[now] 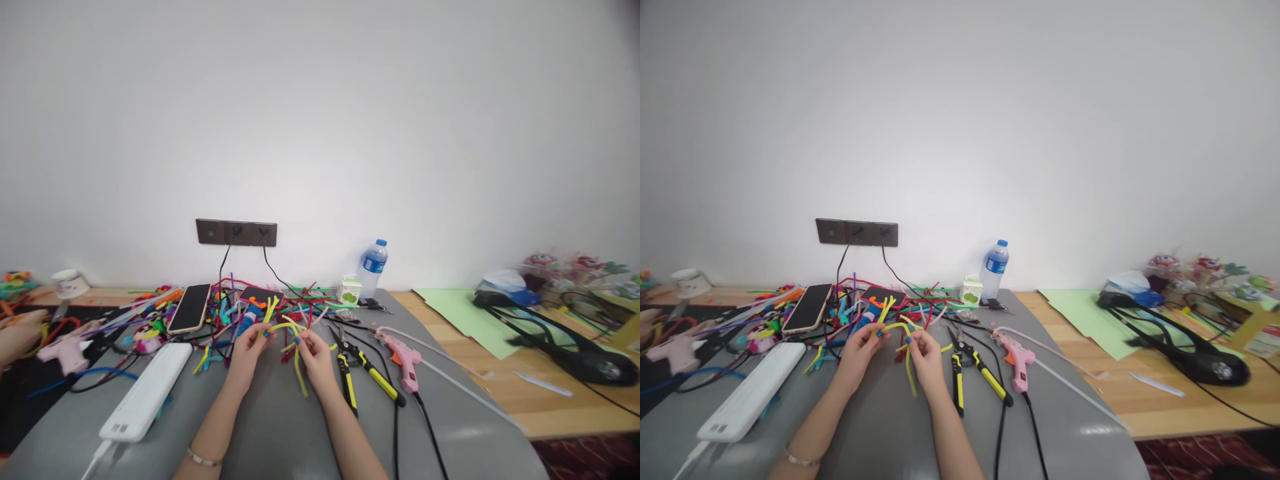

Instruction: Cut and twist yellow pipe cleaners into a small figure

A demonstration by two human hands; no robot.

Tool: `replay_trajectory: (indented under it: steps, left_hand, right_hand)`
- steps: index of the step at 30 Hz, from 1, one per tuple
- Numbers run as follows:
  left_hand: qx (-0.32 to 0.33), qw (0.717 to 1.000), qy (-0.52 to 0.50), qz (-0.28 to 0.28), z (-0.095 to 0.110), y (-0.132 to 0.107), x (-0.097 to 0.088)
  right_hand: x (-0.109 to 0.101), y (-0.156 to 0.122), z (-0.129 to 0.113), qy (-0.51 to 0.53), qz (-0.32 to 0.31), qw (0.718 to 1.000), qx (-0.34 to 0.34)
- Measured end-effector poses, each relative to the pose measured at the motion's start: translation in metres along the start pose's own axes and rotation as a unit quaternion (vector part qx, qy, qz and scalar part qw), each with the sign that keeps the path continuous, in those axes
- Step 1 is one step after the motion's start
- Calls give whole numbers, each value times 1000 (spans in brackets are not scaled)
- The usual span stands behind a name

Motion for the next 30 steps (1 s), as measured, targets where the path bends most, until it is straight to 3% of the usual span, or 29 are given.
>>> replay_trajectory:
  steps: [5, 8, 19, 30]
  left_hand:
    - [-44, 993, 25, -107, -1, -6, 8]
    - [-65, 987, 54, -137, -1, -8, 10]
    - [-131, 979, 44, -150, 2, -11, 14]
    - [-146, 974, 34, -169, 5, -14, 16]
  right_hand:
    - [-2, 0, 1, 44, -13, 999, 22]
    - [-2, 0, 0, 68, -8, 997, 22]
    - [-3, 1, 2, 71, 1, 997, 30]
    - [-6, 3, 5, 42, 29, 999, 0]
Point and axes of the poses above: each hand's wrist, its own y-axis towards the middle knuckle, its own x-axis out of the palm, z = x × y, the point moved 2 cm from there along y, towards the middle knuckle, and after that the axes turned 6 degrees about x, right-handed, at the moved point
